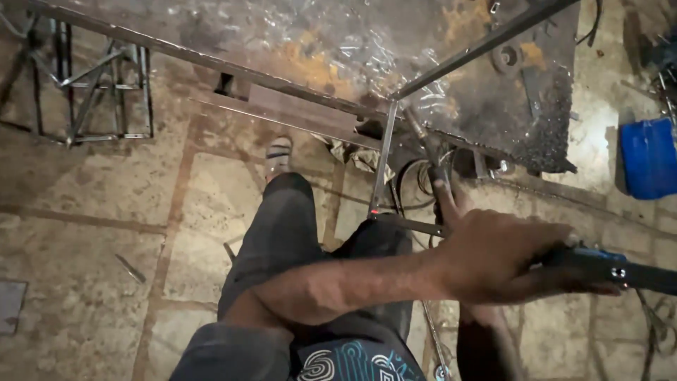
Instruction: The recorder is assembling and welding together metal components to form rectangular frames.
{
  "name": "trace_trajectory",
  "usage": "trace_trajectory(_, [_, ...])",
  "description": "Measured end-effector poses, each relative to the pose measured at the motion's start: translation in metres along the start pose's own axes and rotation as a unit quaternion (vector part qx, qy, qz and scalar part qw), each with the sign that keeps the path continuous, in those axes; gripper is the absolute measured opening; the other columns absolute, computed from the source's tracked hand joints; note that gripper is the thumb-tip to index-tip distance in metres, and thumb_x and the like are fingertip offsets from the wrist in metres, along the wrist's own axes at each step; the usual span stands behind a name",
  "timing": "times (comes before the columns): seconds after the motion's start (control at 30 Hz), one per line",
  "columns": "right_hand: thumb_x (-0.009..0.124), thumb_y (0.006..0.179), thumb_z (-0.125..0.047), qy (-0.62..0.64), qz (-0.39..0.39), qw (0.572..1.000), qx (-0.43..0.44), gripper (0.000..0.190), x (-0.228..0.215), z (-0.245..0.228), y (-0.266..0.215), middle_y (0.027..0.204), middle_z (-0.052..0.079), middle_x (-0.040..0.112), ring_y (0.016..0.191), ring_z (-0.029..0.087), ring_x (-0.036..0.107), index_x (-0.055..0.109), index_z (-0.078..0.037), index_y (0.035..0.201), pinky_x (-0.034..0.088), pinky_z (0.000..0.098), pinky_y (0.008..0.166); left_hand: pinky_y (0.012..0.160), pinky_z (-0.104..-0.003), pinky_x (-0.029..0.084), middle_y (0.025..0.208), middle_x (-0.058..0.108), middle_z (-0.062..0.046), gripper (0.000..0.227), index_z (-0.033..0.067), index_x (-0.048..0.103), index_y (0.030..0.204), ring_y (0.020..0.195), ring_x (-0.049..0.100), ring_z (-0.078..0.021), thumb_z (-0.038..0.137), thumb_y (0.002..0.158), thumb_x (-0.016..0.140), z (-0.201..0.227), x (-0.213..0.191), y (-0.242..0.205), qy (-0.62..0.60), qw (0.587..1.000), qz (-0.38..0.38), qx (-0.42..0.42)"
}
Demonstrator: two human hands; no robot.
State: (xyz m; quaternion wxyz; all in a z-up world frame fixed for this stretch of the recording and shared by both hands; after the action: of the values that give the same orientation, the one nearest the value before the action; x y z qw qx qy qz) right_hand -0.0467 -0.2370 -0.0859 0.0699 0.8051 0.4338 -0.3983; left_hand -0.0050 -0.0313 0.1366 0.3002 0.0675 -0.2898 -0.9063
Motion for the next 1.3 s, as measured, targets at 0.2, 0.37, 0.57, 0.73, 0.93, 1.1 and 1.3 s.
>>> trace_trajectory(0.2, [0.052,0.102,-0.052,-0.062,-0.041,0.997,0.007,0.048,0.017,-0.083,-0.011,0.06,0.002,0.051,0.048,0.014,0.05,0.064,-0.007,0.113,0.039,0.0349,0.045,0.049,-0.033,0.044,0.064,0.055,0.006,0.068,0.0223,0.063,0.105,0.049,0.055,-0.0085,0.079,0.098,0.025,0.0,0.011,0.004,-0.035,0.999,-0.013,0.011])
trace_trajectory(0.37, [0.051,0.1,-0.052,-0.103,-0.018,0.994,0.015,0.05,0.019,-0.095,-0.01,0.057,0.004,0.054,0.046,0.015,0.054,0.064,-0.016,0.131,0.043,0.0352,0.045,0.05,-0.031,0.043,0.06,0.053,0.009,0.061,0.0262,0.064,0.089,0.046,0.051,-0.0066,0.077,0.098,0.032,0.005,0.017,0.001,-0.01,1.0,-0.001,0.018])
trace_trajectory(0.57, [0.052,0.101,-0.053,-0.088,-0.015,0.996,0.005,0.051,0.021,-0.078,-0.003,0.064,0.006,0.057,0.05,0.016,0.056,0.064,-0.008,0.121,0.044,0.0367,0.046,0.052,-0.033,0.049,0.068,0.06,0.004,0.056,0.0197,0.063,0.1,0.053,0.062,-0.0125,0.07,0.099,0.038,0.005,0.015,-0.002,-0.036,0.999,0.009,0.013])
trace_trajectory(0.73, [0.053,0.105,-0.052,-0.082,-0.012,0.996,-0.026,0.048,0.021,-0.071,0.004,0.068,0.003,0.06,0.054,0.013,0.057,0.063,-0.006,0.109,0.043,0.0323,0.049,0.049,-0.036,0.048,0.068,0.064,0.002,0.05,0.0203,0.061,0.091,0.056,0.068,-0.0172,0.068,0.099,0.048,0.011,0.003,-0.003,-0.015,1.0,-0.013,0.0])
trace_trajectory(0.93, [0.054,0.1,-0.055,-0.01,-0.029,0.998,0.053,0.047,0.027,-0.069,0.0,0.062,0.001,0.053,0.049,0.011,0.052,0.055,-0.009,0.089,0.04,0.0307,0.045,0.05,-0.039,0.047,0.068,0.063,0.001,0.053,0.0206,0.06,0.096,0.057,0.069,-0.019,0.071,0.101,0.044,0.008,0.007,-0.006,-0.025,1.0,-0.008,0.008])
trace_trajectory(1.1, [0.053,0.101,-0.057,-0.021,-0.048,0.998,0.016,0.051,0.032,-0.049,0.01,0.061,0.0,0.051,0.048,0.011,0.052,0.053,-0.008,0.086,0.04,0.0303,0.043,0.053,-0.042,0.048,0.071,0.063,0.001,0.058,0.0212,0.06,0.098,0.063,0.069,-0.0214,0.075,0.102,0.037,0.014,-0.002,-0.006,-0.063,0.998,0.01,0.028])
trace_trajectory(1.3, [0.056,0.1,-0.054,0.006,-0.013,1.0,0.0,0.05,0.022,-0.065,0.008,0.059,0.002,0.048,0.043,0.014,0.05,0.055,-0.007,0.084,0.037,0.0333,0.039,0.053,-0.043,0.048,0.071,0.065,0.0,0.054,0.0204,0.063,0.1,0.061,0.07,-0.0206,0.071,0.099,0.042,0.008,0.005,-0.006,-0.007,0.999,-0.028,-0.023])
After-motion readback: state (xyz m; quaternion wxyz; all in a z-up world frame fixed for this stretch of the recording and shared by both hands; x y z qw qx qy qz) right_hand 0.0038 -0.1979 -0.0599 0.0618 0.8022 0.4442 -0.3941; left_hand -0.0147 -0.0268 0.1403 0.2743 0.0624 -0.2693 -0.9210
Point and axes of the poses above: each hand's wrist, its own y-axis towards the middle knuckle, its own x-axis out of the palm, z = x × y, the point moved 9 cm from there along y, towards the middle knuckle
